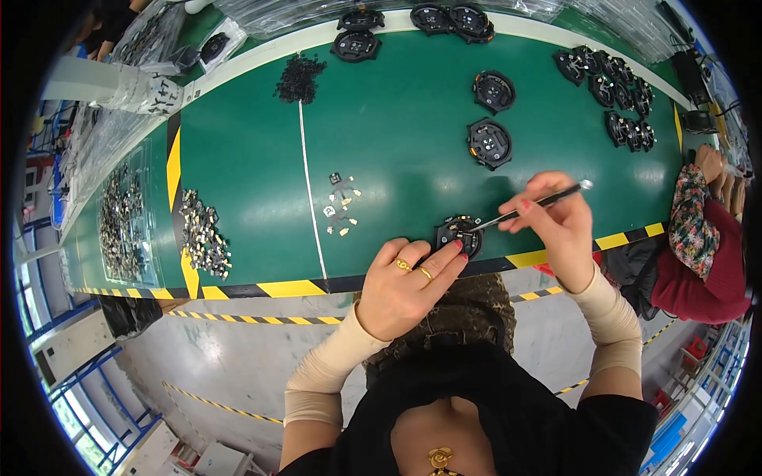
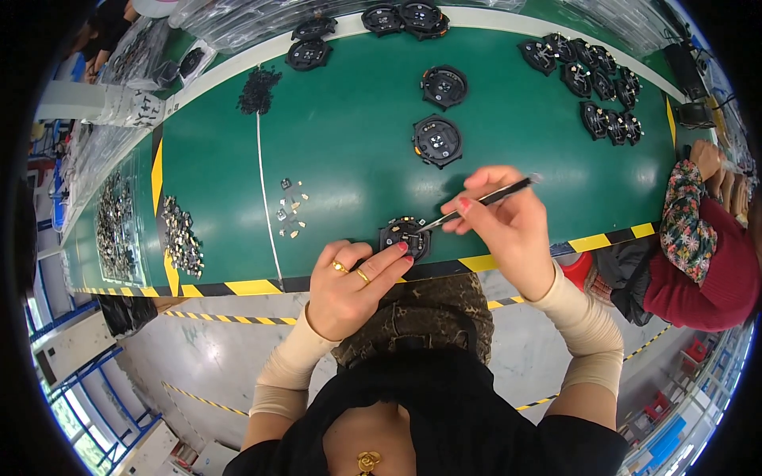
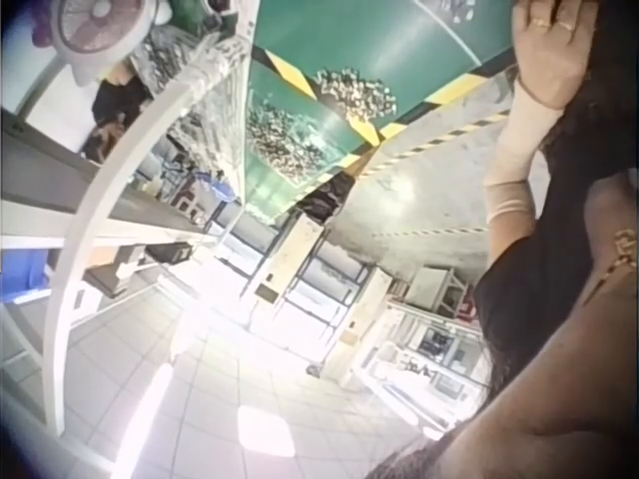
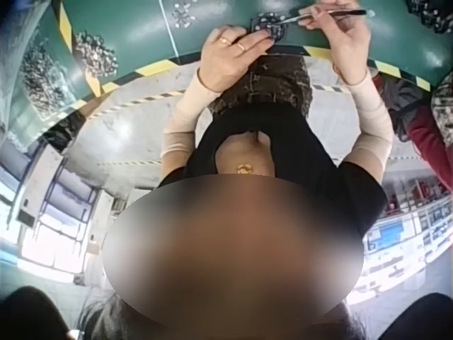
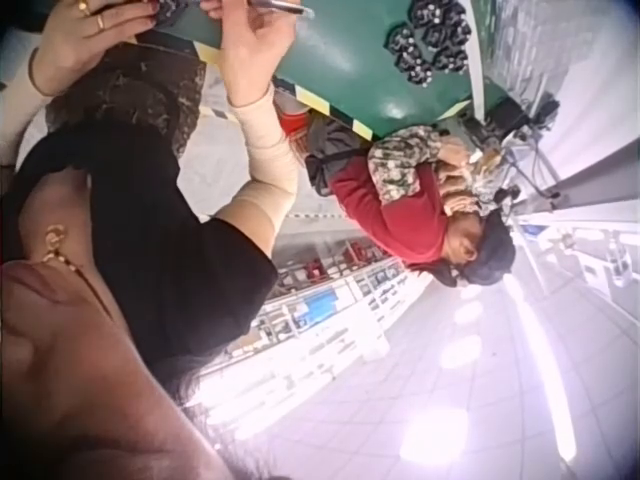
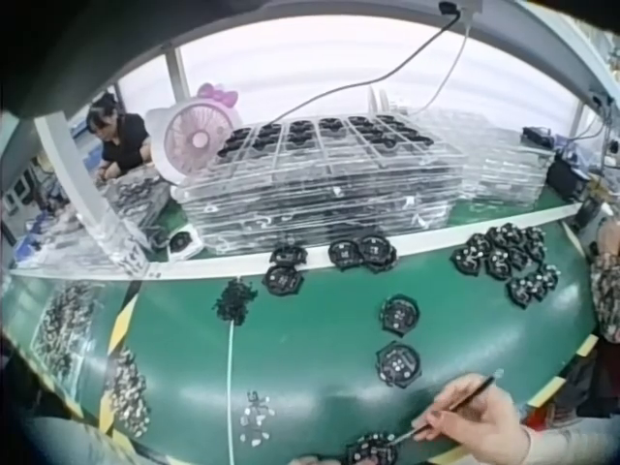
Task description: The person assembles small metal pins and plastic inserts into black circular component housings, taking the parts from a parts tray. The person uses tweezers to pick up and insert the small parts into the housings.
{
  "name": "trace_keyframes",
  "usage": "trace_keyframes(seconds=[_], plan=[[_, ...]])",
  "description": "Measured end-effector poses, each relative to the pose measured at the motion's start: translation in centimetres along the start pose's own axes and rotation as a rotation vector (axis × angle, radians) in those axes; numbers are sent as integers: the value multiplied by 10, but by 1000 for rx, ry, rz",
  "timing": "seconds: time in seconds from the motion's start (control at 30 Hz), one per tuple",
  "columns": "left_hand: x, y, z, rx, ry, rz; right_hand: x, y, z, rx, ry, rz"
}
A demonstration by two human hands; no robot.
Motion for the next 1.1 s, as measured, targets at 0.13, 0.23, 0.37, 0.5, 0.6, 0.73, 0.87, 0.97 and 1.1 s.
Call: trace_keyframes(seconds=[0.13, 0.23, 0.37, 0.5, 0.6, 0.73, 0.87, 0.97, 1.1], plan=[[1, 2, -2, -16, 3, -17, -22, -23, -35, -810, 568, 79], [2, -1, -1, -11, 1, -23, -20, -44, -15, -996, 496, 56], [5, -2, 1, 30, -9, -10, -9, -45, -7, -1000, 455, 40], [3, -8, 2, 26, -57, 7, -11, -45, -8, -992, 443, 33], [-1, -10, 4, 129, -59, 9, -11, -46, -6, -918, 434, 21], [0, -5, 9, 165, -157, 40, -6, -31, -1, -795, 155, -150], [-2, -6, 8, 158, -141, 64, 20, 57, -64, -660, 493, 410], [1, -2, 8, 133, -115, 69, 55, 214, -98, -597, 549, 785], [3, -4, 8, 145, -110, 63, 76, 380, -97, -946, 224, 1304]])
Point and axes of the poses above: each hand's wrist, its own x-axis towards the middle knuckle, its own y-axis out of the back of the hand, z = x × y, the point moved 6 cm from there along x, towards the middle knuckle, and after that the axes turned 13 degrees about -y, right-handed, at the moved point
